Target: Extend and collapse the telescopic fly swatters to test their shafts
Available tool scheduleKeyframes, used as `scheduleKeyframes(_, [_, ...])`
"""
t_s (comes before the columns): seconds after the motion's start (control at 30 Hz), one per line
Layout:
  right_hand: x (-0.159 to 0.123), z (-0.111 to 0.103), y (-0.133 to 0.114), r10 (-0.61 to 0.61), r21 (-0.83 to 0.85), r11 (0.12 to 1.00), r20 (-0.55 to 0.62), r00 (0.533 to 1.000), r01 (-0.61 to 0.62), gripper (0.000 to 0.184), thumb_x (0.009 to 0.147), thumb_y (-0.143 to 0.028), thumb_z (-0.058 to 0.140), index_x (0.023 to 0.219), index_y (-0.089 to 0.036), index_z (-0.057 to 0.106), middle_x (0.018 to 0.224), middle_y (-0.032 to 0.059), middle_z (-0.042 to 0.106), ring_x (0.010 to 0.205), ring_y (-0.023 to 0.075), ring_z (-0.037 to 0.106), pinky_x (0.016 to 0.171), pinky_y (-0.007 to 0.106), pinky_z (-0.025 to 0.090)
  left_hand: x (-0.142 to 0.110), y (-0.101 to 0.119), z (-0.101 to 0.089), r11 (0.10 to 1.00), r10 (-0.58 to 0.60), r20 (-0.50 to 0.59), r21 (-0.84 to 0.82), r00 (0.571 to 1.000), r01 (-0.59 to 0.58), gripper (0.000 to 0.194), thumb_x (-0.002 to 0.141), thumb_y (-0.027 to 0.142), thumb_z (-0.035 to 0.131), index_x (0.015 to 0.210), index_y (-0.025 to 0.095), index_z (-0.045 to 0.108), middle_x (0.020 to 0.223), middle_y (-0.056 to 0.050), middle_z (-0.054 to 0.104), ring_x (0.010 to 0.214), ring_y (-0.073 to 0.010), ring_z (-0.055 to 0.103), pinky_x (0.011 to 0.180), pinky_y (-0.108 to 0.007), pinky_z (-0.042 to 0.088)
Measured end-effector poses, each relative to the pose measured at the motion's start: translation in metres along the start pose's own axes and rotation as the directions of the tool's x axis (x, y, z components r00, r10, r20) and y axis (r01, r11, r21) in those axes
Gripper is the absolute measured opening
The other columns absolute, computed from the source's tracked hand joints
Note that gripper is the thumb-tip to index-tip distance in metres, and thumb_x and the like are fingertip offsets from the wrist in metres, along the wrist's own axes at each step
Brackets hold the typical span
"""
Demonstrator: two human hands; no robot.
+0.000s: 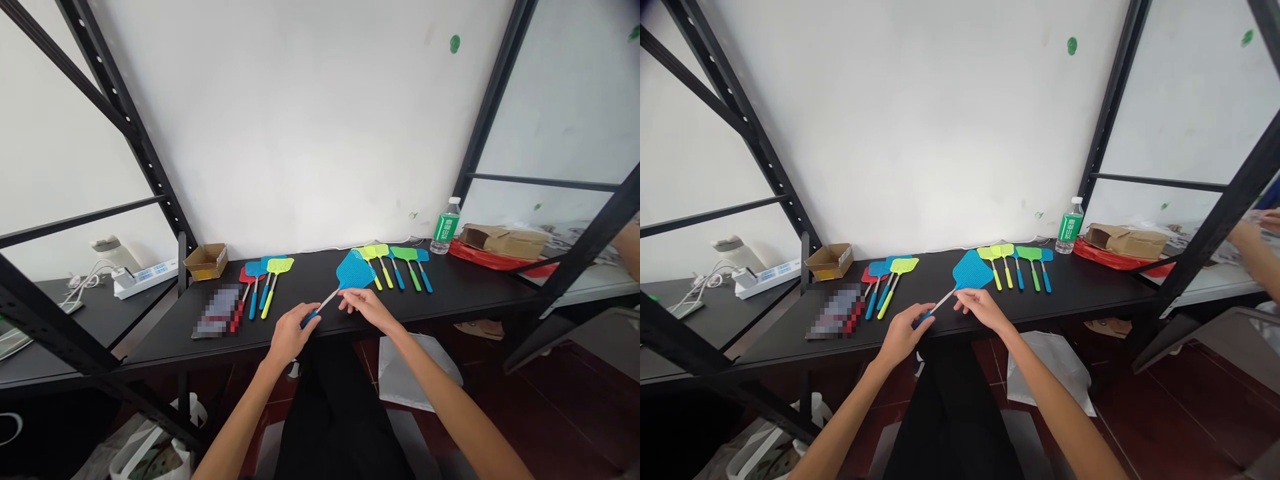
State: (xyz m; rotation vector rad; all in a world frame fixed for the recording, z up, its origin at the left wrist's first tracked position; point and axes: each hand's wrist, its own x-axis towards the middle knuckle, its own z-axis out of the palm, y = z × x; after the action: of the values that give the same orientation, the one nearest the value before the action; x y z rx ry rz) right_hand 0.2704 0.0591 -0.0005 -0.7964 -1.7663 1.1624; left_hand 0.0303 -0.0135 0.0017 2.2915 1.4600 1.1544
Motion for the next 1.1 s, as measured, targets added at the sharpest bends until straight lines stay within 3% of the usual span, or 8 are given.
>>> scheduleKeyframes(0.13, [0.001, 0.000, 0.003, 0.018, 0.037, 0.999, -0.032, 0.999, -0.017, 0.042, 0.094, -0.055, 0.056, 0.099, -0.018, 0.076, 0.089, 0.0079, 0.075, 0.067, 0.0157, 0.058, 0.065, 0.030, 0.041, -0.003, 0.004, 0.005, 0.991, 0.106, -0.016, 0.082, 0.994, -0.104, 0.028, 0.100, 0.032, 0.050, 0.123, 0.027, 0.065, 0.095, -0.003, 0.067, 0.084, -0.0167, 0.063, 0.074, -0.027, 0.048])
scheduleKeyframes(0.27, [0.002, 0.001, 0.007, 0.039, 0.087, 0.996, -0.080, 0.996, -0.032, 0.045, 0.093, -0.059, 0.054, 0.096, -0.019, 0.075, 0.081, 0.0063, 0.073, 0.064, 0.0158, 0.057, 0.061, 0.029, 0.039, -0.003, 0.008, 0.015, 0.940, 0.275, -0.058, 0.228, 0.960, -0.256, 0.027, 0.100, 0.024, 0.049, 0.120, 0.026, 0.067, 0.101, -0.005, 0.068, 0.088, -0.0182, 0.061, 0.080, -0.031, 0.049])
scheduleKeyframes(0.43, [0.000, 0.004, 0.006, 0.030, 0.008, 1.000, -0.117, 0.993, -0.030, 0.047, 0.092, -0.061, 0.054, 0.067, -0.021, 0.061, 0.062, 0.0006, 0.060, 0.056, 0.0149, 0.052, 0.059, 0.030, 0.039, -0.001, 0.006, 0.014, 0.851, 0.390, -0.044, 0.400, 0.920, -0.342, 0.028, 0.099, 0.019, 0.051, 0.120, 0.026, 0.068, 0.098, -0.005, 0.071, 0.085, -0.0201, 0.057, 0.074, -0.032, 0.048])
scheduleKeyframes(0.6, [-0.002, 0.003, 0.003, 0.023, -0.074, 0.997, -0.078, 0.997, -0.029, 0.052, 0.095, -0.057, 0.050, 0.057, -0.022, 0.048, 0.054, -0.0019, 0.047, 0.054, 0.0146, 0.047, 0.059, 0.030, 0.037, 0.001, 0.001, 0.010, 0.852, 0.352, -0.022, 0.422, 0.936, -0.311, 0.029, 0.100, 0.021, 0.050, 0.125, 0.025, 0.064, 0.096, -0.004, 0.073, 0.086, -0.0206, 0.057, 0.075, -0.033, 0.047])
scheduleKeyframes(0.83, [-0.001, 0.001, 0.003, -0.014, -0.014, 1.000, -0.132, 0.991, 0.013, 0.050, 0.095, -0.049, 0.050, 0.054, -0.022, 0.039, 0.052, -0.0033, 0.039, 0.051, 0.0137, 0.039, 0.060, 0.031, 0.034, 0.001, 0.007, 0.026, 0.885, 0.231, -0.050, 0.426, 0.972, -0.188, 0.028, 0.102, 0.023, 0.043, 0.119, 0.023, 0.066, 0.086, -0.004, 0.072, 0.077, -0.0202, 0.059, 0.070, -0.034, 0.041])
scheduleKeyframes(1.1, [-0.001, 0.002, 0.001, -0.032, -0.053, 0.998, -0.124, 0.992, 0.026, 0.050, 0.095, -0.048, 0.049, 0.054, -0.023, 0.039, 0.054, -0.0025, 0.040, 0.054, 0.0146, 0.041, 0.063, 0.031, 0.035, 0.005, 0.003, 0.025, 0.882, 0.177, -0.028, 0.448, 0.984, -0.146, 0.031, 0.102, 0.019, 0.037, 0.112, 0.022, 0.066, 0.090, -0.006, 0.073, 0.079, -0.0216, 0.059, 0.069, -0.035, 0.039])
